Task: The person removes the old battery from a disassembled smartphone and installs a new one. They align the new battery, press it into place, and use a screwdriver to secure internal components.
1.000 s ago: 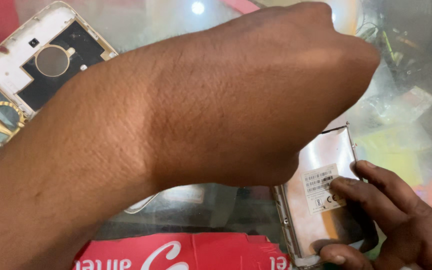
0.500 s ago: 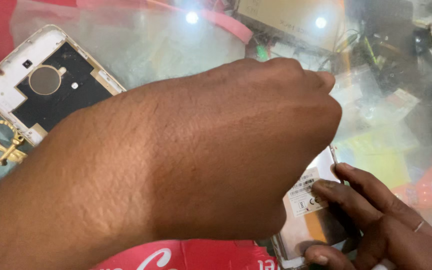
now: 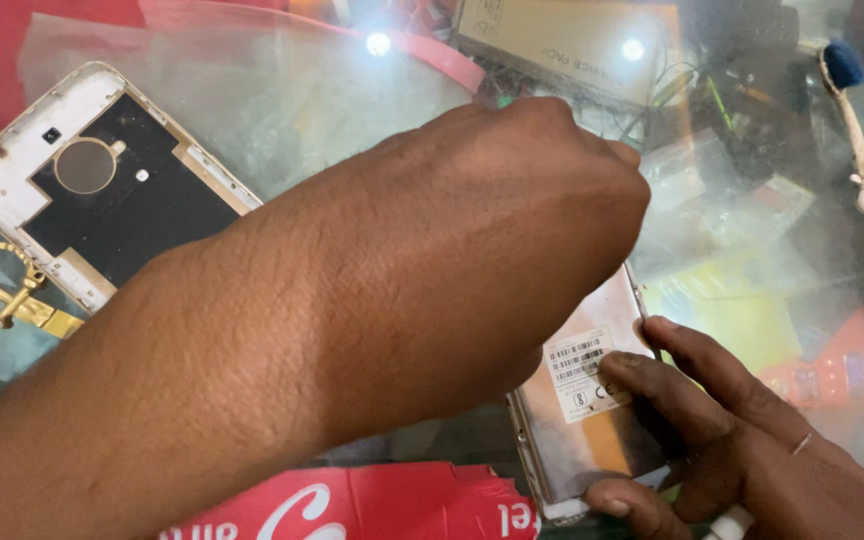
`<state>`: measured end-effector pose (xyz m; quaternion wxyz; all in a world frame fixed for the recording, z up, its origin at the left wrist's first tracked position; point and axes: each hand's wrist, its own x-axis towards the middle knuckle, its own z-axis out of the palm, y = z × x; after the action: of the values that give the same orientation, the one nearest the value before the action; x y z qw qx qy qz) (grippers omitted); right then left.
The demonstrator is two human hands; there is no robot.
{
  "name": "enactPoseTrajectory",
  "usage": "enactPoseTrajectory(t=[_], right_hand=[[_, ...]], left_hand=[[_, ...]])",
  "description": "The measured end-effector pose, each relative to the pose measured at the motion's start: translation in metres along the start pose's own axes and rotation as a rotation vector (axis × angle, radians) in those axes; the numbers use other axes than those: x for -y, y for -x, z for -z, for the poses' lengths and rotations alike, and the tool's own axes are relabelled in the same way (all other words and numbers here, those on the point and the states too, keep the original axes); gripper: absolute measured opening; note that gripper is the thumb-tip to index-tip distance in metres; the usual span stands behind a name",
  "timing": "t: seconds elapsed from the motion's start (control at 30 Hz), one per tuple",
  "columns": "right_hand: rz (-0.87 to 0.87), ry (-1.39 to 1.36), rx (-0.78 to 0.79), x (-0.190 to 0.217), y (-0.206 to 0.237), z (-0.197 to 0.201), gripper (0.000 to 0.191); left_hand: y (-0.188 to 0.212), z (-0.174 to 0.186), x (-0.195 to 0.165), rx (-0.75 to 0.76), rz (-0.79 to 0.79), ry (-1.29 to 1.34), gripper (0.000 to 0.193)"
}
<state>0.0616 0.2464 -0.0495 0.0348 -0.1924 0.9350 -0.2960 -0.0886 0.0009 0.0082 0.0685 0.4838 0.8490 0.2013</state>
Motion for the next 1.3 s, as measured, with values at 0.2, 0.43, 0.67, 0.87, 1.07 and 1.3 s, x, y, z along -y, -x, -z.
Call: enactPoseTrajectory(t=[0.2, 0.43, 0.67, 0.87, 1.07, 1.3], right_hand=[[-0.175, -0.758, -0.374, 0.017, 0.009, 0.010, 0.027], [-0.259, -0.397, -0.123, 0.020, -0.019, 0.062, 0.029], [0.234, 0.121, 0.164, -0.013, -0.081, 0.082, 0.064], [0.315, -0.086, 0.025, -0.018, -0.088, 0.079, 0.049], [0.744, 0.248, 0.224, -0.021, -0.077, 0.086, 0.048], [0.714, 0.277, 0.207, -0.033, -0.056, 0.059, 0.037]], left_hand=[[0.000, 0.000, 0.001, -0.013, 0.027, -0.010, 0.025], [-0.009, 0.012, -0.013, 0.090, 0.161, 0.062, 0.037], [-0.015, 0.013, -0.016, 0.084, 0.100, -0.038, 0.019], [-0.014, 0.008, -0.007, -0.075, 0.038, 0.034, 0.019], [-0.012, 0.005, -0.004, -0.202, 0.082, 0.234, 0.032], [-0.015, 0.003, -0.004, -0.178, 0.112, 0.130, 0.043]])
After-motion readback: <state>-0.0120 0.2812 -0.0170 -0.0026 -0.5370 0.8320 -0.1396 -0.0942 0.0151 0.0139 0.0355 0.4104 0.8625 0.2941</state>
